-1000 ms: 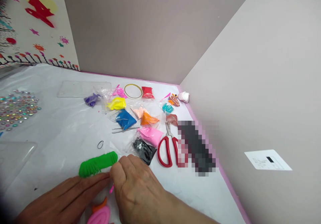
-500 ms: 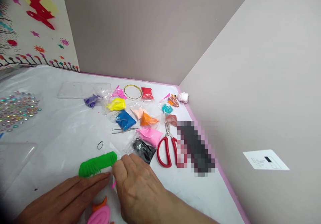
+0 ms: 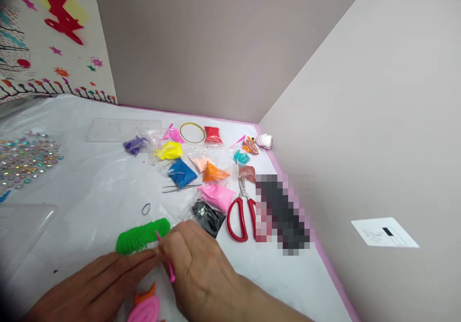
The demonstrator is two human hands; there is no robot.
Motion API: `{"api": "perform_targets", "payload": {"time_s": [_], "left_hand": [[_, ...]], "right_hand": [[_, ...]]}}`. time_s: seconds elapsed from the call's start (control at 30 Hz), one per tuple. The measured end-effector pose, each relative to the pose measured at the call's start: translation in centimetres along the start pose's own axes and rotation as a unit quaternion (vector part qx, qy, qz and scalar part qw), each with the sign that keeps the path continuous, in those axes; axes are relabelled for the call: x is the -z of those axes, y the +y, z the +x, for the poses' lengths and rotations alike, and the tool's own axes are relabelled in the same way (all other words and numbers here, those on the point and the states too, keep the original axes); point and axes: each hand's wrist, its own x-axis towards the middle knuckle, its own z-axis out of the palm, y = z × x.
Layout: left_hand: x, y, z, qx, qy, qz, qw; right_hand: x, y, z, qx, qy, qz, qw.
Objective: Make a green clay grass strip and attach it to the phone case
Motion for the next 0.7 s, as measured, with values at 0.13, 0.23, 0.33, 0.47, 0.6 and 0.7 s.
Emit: {"api": "perform_targets", "payload": {"time_s": [0.13,0.23,0.33,0.47,0.6,0.7], "left_hand": [[-0.03,-0.02,0.55,0.009,0.026,-0.026,0.999],[-0.04,0.06,0.59,0.023,0.034,-0.044,0.998],[-0.09,0.14,0.29,0.012,0.018,-0.037,0.999],[-0.24,0.19,-0.1,0.0,0.018,-0.028,0.999],[-0.13,0.15,0.13,0.007,0.025,-0.05,0.998],[0.23,0.08,0.51,0.029,0.011,-0.075,0.997]], "right_hand": [[-0.58,0.32,0.38,0.013,0.0,-0.004,1.0],[-0.55,0.4,0.7,0.001,-0.015,-0.008,1.0],[-0.53,0.45,0.85,0.005,-0.018,-0.014,1.0],[-0.59,0.44,0.85,0.005,-0.024,-0.019,1.0],[-0.6,0.33,0.91,-0.005,-0.045,-0.02,0.999],[-0.72,0.25,1.02,-0.01,-0.048,-0.039,0.998]]}}
